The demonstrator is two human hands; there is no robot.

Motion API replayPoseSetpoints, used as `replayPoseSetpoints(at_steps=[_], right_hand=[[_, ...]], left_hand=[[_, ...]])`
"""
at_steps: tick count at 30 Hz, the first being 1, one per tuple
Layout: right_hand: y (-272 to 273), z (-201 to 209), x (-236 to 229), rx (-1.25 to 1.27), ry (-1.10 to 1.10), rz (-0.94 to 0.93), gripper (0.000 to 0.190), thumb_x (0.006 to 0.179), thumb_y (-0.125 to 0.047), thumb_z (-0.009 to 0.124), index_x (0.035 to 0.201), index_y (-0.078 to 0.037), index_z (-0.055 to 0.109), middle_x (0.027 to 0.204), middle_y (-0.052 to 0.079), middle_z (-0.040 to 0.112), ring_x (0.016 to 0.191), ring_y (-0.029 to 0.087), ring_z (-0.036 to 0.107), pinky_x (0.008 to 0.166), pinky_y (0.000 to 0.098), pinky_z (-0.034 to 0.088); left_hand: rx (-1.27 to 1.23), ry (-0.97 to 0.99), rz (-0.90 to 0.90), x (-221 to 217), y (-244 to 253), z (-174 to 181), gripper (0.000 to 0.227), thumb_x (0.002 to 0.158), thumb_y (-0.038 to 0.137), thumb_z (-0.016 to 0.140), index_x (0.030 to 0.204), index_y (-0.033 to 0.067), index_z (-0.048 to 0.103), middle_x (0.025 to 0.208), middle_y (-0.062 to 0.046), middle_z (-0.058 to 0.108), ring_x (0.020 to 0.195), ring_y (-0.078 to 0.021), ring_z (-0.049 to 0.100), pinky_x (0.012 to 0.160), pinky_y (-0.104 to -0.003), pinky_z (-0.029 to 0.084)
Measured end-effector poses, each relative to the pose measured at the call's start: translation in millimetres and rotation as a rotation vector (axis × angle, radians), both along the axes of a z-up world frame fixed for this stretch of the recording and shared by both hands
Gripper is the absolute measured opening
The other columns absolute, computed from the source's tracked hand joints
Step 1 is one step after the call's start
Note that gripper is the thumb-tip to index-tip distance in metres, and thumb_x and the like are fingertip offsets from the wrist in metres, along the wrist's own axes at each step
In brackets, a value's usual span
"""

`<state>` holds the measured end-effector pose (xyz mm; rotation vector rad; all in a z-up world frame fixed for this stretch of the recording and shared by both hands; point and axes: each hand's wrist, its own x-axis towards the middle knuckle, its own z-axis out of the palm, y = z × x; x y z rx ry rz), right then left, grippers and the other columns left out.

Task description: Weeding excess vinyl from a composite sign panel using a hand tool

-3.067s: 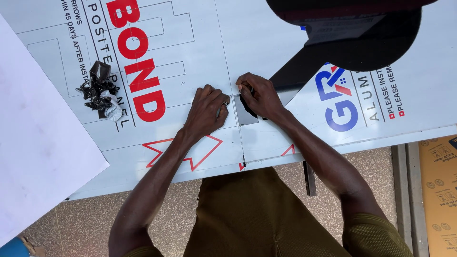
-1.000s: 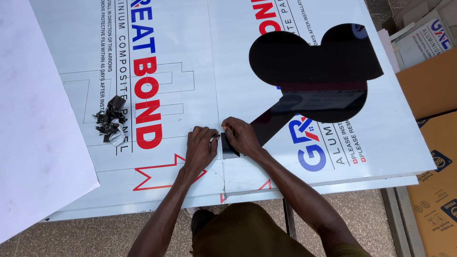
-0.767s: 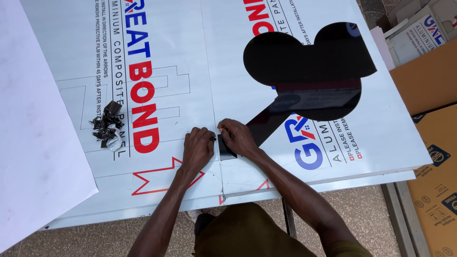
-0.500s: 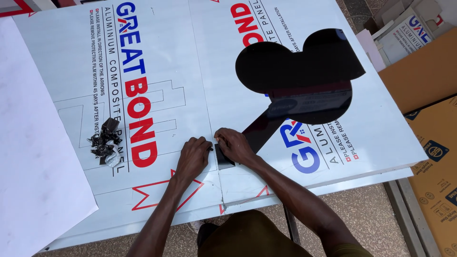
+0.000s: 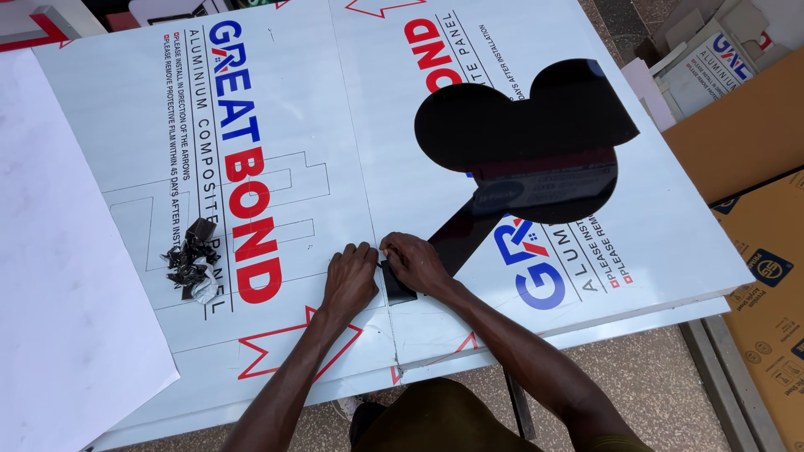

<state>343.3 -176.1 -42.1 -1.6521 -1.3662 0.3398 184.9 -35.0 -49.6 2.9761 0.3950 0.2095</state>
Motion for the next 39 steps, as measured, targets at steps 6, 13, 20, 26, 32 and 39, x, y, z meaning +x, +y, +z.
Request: replayPoseSetpoints(at_steps=[6,13,20,26,32,39], right_hand=[[0.2,0.7,-0.3,-0.017,-0.013,-0.006,0.011,0.109,-0.003,0.063,0.115,-0.011,0.069,0.09,0.017,0.073,0.087,0.043,0.074,0.074,0.0512,0.058],[0.0,-1.3,-0.8,-0.02,-0.012,0.001,0.012,0.108,-0.004,0.065,0.116,-0.01,0.072,0.094,0.019,0.075,0.09,0.044,0.075,0.075,0.0525,0.059],[-2.0,1.3,-3.5,-0.021,-0.185,0.068,0.011,0.108,-0.014,0.07,0.114,-0.01,0.079,0.101,0.013,0.069,0.092,0.039,0.071,0.071,0.0495,0.057],[0.3,-2.8,-3.2,-0.015,-0.144,0.002,0.016,0.109,-0.008,0.067,0.12,-0.008,0.079,0.1,0.015,0.07,0.09,0.04,0.073,0.071,0.0493,0.059],[0.2,-2.3,-1.0,-0.021,0.02,-0.025,0.017,0.112,-0.013,0.066,0.125,-0.011,0.077,0.096,0.01,0.07,0.087,0.031,0.074,0.07,0.0441,0.059],[1.4,0.6,-2.3,0.008,0.074,-0.036,0.017,0.113,-0.013,0.067,0.125,-0.01,0.078,0.094,0.012,0.071,0.085,0.031,0.076,0.069,0.0444,0.06]], left_hand=[[0.207,-0.035,-0.067,-3.4,5.3,-40.2,0.033,0.087,0.006,0.074,0.12,0.0056,0.068,0.105,-0.011,0.064,0.098,-0.0299,0.061,0.075,-0.042,0.04],[0.193,-0.056,-0.086,-9.5,7.7,-40.9,0.04,0.083,0.007,0.073,0.122,0.0048,0.064,0.106,-0.013,0.062,0.1,-0.0298,0.058,0.08,-0.043,0.039],[0.061,-0.138,-0.053,-16.2,5.9,-29.2,0.024,0.097,0.005,0.066,0.121,0.01,0.065,0.103,-0.008,0.059,0.098,-0.0285,0.059,0.083,-0.044,0.043],[-0.109,-0.147,-0.059,-29.1,8.9,0.9,0.02,0.11,0.011,0.065,0.128,0.0149,0.072,0.107,-0.005,0.063,0.101,-0.0275,0.064,0.086,-0.044,0.051],[-0.149,-0.073,-0.075,-11.9,18.3,-2.8,0.019,0.103,0.003,0.071,0.114,0.0139,0.081,0.103,-0.004,0.068,0.091,-0.0267,0.068,0.074,-0.041,0.052],[-0.049,0.036,-0.096,4.9,12.6,-2.5,0.027,0.092,-0.002,0.075,0.117,0.005,0.081,0.101,-0.009,0.07,0.086,-0.0258,0.067,0.067,-0.04,0.05]])
